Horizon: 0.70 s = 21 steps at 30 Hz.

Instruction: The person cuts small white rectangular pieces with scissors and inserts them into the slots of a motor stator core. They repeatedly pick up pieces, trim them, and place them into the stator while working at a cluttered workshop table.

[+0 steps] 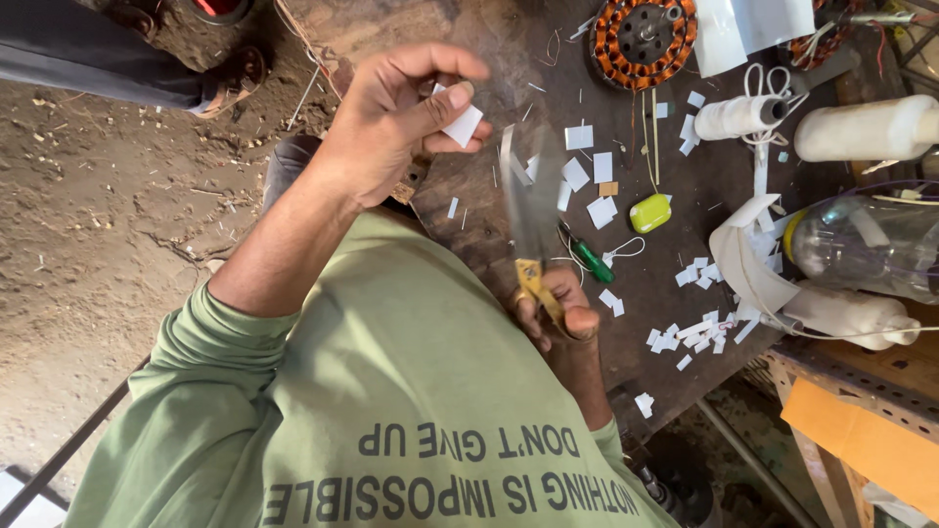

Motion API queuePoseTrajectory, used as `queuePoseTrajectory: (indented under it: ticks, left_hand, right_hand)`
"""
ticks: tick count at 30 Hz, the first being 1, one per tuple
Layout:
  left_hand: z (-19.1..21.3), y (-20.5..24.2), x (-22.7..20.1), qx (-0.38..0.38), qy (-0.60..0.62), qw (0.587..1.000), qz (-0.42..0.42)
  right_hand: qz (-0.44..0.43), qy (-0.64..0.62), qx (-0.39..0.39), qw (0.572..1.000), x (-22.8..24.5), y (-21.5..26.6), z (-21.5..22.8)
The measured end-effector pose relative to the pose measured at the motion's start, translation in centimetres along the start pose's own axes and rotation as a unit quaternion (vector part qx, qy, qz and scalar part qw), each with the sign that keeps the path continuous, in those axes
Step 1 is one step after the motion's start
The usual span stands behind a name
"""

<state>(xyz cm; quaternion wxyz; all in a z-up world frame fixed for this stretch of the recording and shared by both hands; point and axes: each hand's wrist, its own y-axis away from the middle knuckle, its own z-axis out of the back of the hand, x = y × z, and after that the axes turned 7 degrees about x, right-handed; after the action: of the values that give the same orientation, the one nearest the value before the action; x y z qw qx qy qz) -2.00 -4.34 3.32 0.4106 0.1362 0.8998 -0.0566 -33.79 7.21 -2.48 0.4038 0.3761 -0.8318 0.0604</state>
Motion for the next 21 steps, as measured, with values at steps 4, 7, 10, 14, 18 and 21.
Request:
queuePoseTrajectory:
  ticks: [4,7,10,14,18,21]
  left_hand:
    - [-0.1,0.3,1.0,0.012,-0.003,1.000,-0.023]
    - [-0.1,0.5,2.1,0.018,0.045,0.997,-0.054]
    - [0.0,0.5,2.5,0.002,0.040,0.998,-0.053]
    - [0.4,0.8,1.7,0.027,0.034,0.998,-0.034]
    - [0.9,1.1,0.7,0.092,0.036,0.995,0.000]
    - [0.8,1.1,0.5,0.092,-0.010,0.996,0.002]
  right_hand:
    - [-0.077,-0.026,0.071,0.994,-0.7,-0.3,0.2]
    - [-0.067,-0.010,0.059,0.996,-1.1,-0.8,1.1]
    - [-0.058,-0.012,0.037,0.998,-1.2,-1.0,1.4]
    - [-0.035,0.004,0.050,0.998,-0.8,-1.1,0.9]
    - [-0.047,0.025,0.019,0.998,0.0,-1.3,0.1]
    - [-0.055,0.055,0.006,0.997,0.2,-0.9,-0.4]
